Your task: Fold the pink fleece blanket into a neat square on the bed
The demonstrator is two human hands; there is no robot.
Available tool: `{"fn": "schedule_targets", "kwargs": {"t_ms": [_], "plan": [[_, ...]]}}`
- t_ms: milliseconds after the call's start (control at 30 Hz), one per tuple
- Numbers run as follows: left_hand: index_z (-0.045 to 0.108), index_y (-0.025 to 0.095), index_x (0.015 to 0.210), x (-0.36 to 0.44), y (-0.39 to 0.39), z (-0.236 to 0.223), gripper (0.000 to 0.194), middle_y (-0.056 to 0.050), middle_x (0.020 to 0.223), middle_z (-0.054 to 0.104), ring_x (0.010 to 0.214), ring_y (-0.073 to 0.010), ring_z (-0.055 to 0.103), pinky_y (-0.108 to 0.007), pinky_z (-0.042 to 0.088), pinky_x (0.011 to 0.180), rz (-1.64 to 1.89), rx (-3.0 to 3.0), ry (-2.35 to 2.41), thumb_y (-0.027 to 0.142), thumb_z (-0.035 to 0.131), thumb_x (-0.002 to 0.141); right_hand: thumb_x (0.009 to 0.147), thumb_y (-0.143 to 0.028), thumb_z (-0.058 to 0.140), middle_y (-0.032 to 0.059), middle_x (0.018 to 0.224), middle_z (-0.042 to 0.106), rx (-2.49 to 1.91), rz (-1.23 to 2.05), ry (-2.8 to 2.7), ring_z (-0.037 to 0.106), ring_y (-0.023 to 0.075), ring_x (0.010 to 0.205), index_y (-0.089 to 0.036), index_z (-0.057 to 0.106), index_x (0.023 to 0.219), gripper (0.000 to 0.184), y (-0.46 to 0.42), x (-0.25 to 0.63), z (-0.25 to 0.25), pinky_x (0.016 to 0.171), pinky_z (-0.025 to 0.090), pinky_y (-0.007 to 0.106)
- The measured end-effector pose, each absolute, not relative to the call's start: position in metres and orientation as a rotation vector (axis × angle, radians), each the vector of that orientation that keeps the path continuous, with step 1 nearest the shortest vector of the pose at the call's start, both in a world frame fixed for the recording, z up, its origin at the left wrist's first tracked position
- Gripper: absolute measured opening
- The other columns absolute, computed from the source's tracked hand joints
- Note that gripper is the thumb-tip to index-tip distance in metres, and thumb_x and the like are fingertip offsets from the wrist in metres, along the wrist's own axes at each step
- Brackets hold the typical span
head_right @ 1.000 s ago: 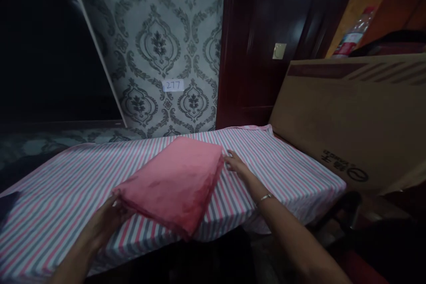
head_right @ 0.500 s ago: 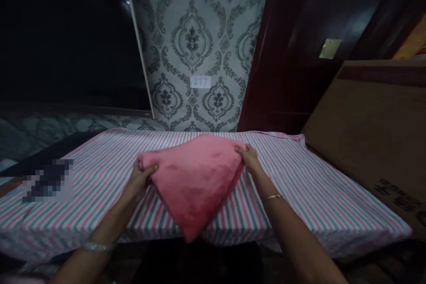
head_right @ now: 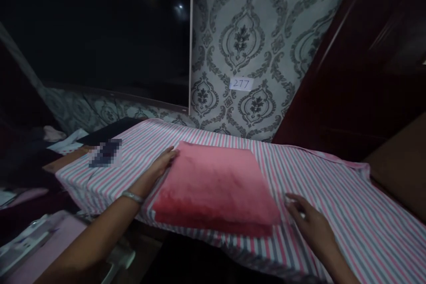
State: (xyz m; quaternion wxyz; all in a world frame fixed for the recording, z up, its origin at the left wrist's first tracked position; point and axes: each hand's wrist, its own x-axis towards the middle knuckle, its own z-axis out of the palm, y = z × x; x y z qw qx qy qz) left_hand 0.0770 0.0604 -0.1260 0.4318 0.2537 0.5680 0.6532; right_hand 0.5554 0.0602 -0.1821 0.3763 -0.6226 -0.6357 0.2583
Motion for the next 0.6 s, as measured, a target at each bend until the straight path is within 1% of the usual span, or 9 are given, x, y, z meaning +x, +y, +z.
{"fn": "schedule_targets", "kwargs": {"t_ms": [67, 100, 167, 200, 267, 367, 467, 533, 600], "plan": [[0.069, 0.02, 0.115, 0.091, 0.053, -0.116, 0.054, -0.016, 0.139, 0.063, 0.143, -0.0324, 0.048, -0.039, 0.045, 0.112, 1.715, 0.734, 1.395, 0.013, 0.086, 0.065, 0.075, -0.072, 0.056, 0.0129, 0.113, 0.074, -1.471, 0.47, -1.743, 0.07, 0.0348, 0.104, -0.029, 0.07, 0.119, 0.063, 0.082, 0.533, -0.156, 0.09, 0.058, 0.051], [0.071, 0.021, 0.112, 0.101, 0.048, -0.11, 0.054, -0.013, 0.142, 0.062, 0.148, -0.0318, 0.042, -0.04, 0.038, 0.119, 1.727, 0.852, 1.365, 0.011, 0.088, 0.061, 0.08, -0.071, 0.052, 0.0133, 0.123, 0.071, -1.393, 0.399, -1.831, 0.067, 0.0344, 0.115, -0.028, 0.068, 0.126, 0.064, 0.094, 0.515, -0.143, 0.098, 0.055, 0.052], [0.074, 0.024, 0.112, 0.124, 0.032, -0.104, 0.057, -0.012, 0.143, 0.063, 0.149, -0.0339, 0.04, -0.047, 0.024, 0.126, 1.662, 1.218, 1.307, 0.014, 0.09, 0.058, 0.089, -0.066, 0.044, 0.0138, 0.138, 0.064, -1.257, 0.25, -2.022, 0.057, 0.0331, 0.131, -0.024, 0.062, 0.136, 0.066, 0.12, 0.472, -0.122, 0.112, 0.045, 0.053], [0.074, 0.024, 0.117, 0.135, 0.023, -0.104, 0.059, -0.012, 0.145, 0.061, 0.149, -0.0359, 0.039, -0.051, 0.018, 0.128, 1.585, 1.439, 1.299, 0.02, 0.09, 0.06, 0.092, -0.063, 0.041, 0.0146, 0.143, 0.06, -1.23, 0.177, -2.096, 0.052, 0.0326, 0.137, -0.022, 0.058, 0.141, 0.067, 0.133, 0.45, -0.116, 0.116, 0.04, 0.053], [0.068, 0.026, 0.132, 0.153, 0.004, -0.113, 0.066, -0.013, 0.154, 0.052, 0.153, -0.0387, 0.03, -0.058, 0.007, 0.128, 1.363, 1.83, 1.368, 0.032, 0.086, 0.068, 0.097, -0.057, 0.038, 0.0157, 0.153, 0.05, -1.297, 0.069, -2.195, 0.041, 0.0331, 0.146, -0.02, 0.049, 0.151, 0.066, 0.154, 0.41, -0.114, 0.119, 0.034, 0.057], [0.056, 0.024, 0.148, 0.164, -0.017, -0.141, 0.074, -0.016, 0.165, 0.034, 0.156, -0.0446, 0.014, -0.068, -0.002, 0.125, 0.992, 2.091, 1.596, 0.041, 0.077, 0.079, 0.099, -0.052, 0.041, 0.014, 0.162, 0.04, -1.509, -0.02, -2.308, 0.029, 0.0367, 0.152, -0.025, 0.043, 0.155, 0.062, 0.17, 0.375, -0.138, 0.118, 0.027, 0.066], [0.048, 0.024, 0.155, 0.162, -0.028, -0.167, 0.075, -0.019, 0.167, 0.026, 0.155, -0.0476, 0.01, -0.068, -0.007, 0.125, 0.806, 2.128, 1.73, 0.045, 0.07, 0.086, 0.101, -0.046, 0.042, 0.0159, 0.162, 0.039, -1.622, -0.088, -2.364, 0.029, 0.0377, 0.152, -0.023, 0.044, 0.155, 0.059, 0.169, 0.366, -0.176, 0.119, 0.024, 0.068], [0.042, 0.024, 0.158, 0.162, -0.03, -0.176, 0.076, -0.019, 0.168, 0.022, 0.156, -0.0467, 0.008, -0.067, -0.008, 0.126, 0.738, 2.147, 1.763, 0.047, 0.065, 0.089, 0.102, -0.042, 0.041, 0.0165, 0.162, 0.038, -1.638, -0.14, -2.362, 0.028, 0.0376, 0.152, -0.021, 0.043, 0.156, 0.058, 0.166, 0.369, -0.195, 0.119, 0.025, 0.067], [0.038, 0.023, 0.16, 0.163, -0.03, -0.178, 0.078, -0.02, 0.169, 0.019, 0.156, -0.0463, 0.004, -0.069, -0.008, 0.125, 0.66, 2.157, 1.778, 0.049, 0.062, 0.09, 0.102, -0.042, 0.041, 0.0155, 0.163, 0.037, -1.632, -0.185, -2.365, 0.028, 0.0376, 0.152, -0.021, 0.042, 0.156, 0.058, 0.165, 0.372, -0.205, 0.118, 0.027, 0.067]]}}
